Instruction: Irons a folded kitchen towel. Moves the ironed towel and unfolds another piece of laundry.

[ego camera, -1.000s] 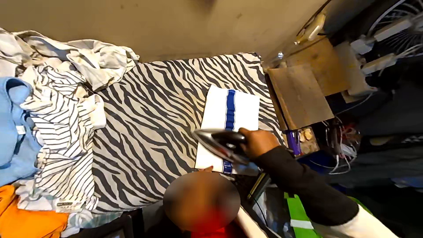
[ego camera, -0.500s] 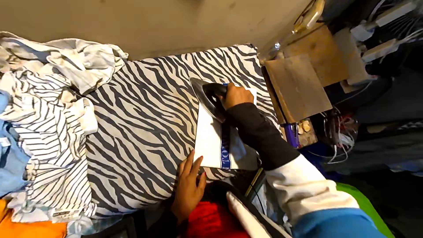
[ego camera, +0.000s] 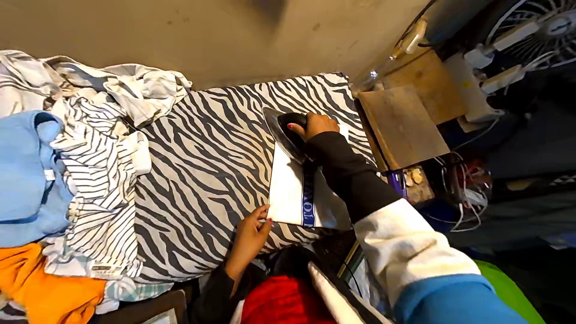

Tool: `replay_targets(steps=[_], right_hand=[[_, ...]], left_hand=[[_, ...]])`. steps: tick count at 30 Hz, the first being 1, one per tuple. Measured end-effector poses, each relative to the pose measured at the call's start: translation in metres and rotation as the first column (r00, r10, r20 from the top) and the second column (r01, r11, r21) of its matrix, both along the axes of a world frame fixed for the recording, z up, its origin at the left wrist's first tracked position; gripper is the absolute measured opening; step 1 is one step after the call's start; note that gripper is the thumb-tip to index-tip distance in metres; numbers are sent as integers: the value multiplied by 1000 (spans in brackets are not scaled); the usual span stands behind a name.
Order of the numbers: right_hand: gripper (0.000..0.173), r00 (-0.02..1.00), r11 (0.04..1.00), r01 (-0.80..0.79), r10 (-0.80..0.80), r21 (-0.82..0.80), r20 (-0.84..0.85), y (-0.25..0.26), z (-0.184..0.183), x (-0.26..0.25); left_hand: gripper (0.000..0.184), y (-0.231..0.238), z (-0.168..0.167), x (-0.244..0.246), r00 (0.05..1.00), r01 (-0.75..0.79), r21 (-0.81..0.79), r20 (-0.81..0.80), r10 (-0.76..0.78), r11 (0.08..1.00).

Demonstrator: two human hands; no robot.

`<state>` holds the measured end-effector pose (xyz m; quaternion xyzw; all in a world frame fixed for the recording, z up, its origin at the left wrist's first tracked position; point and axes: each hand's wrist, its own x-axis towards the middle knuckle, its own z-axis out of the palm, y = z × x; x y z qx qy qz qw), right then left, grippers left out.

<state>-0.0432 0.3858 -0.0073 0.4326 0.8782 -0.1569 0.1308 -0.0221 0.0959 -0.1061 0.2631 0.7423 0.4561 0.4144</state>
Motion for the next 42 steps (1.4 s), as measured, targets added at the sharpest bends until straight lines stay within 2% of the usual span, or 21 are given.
replay_targets(steps=[2,6,8,10,11,14,15,19,21,23,25,28,30,33,36,42], right_hand=[[72,1000,1000,-7,7,4,-6,2,-3,-1],[69,1000,1000,14,-14,-18,-2,2,-1,-3],[65,999,999,-18,16,-51,-35,-13,-2,14],[50,988,993,-109,105,-35,-115,-44,-8,52],[41,985,987,-155,151,-33,-85,-58,-9,71],[36,974,979,-180,191,-94,123,-75,-1,89],[35,975,982,-179,186,-66,123,-69,-4,89],[37,993,992,-77,86,98,-86,-13,-18,57],[43,1000,999,-23,23,31,3,4,-1,28],[41,996,996,-87,87,1,6,-1,3,28],[32,974,979,-204,205,22,-97,-21,-8,56],[32,959,955,-263,274,-134,72,-64,-5,86],[31,935,932,-308,334,-189,123,-81,-7,102],[29,909,906,-366,397,-214,126,-90,-9,117],[27,882,879,-418,453,-231,130,-91,-8,120],[33,772,760,-555,622,-337,132,-95,2,137]], left_hand=[[36,2,-3,-4,999,-16,2,39,16,1000],[30,6,-5,-3,1000,-26,-18,-11,26,999],[29,3,-6,-1,999,-35,-14,-15,35,999],[28,-2,-8,1,998,-59,-3,4,59,998],[27,-4,-8,0,997,-72,-2,20,72,997],[26,-2,-4,-3,995,-75,-34,60,77,997],[25,-2,-3,-4,995,-66,-53,67,70,996],[24,-1,-1,-7,994,-58,-64,86,64,996],[24,-3,-1,-2,992,-82,-48,88,86,995],[25,-6,0,1,991,-101,-37,84,104,994],[27,-6,2,2,990,-105,-28,95,107,994],[28,-12,9,0,992,-83,-14,98,84,996],[30,-18,15,-4,998,-56,0,21,56,998],[30,-31,32,-13,989,-69,43,-130,74,997],[29,-49,50,-22,968,-123,75,-213,136,990],[28,-61,60,-23,948,-151,142,-258,184,978]])
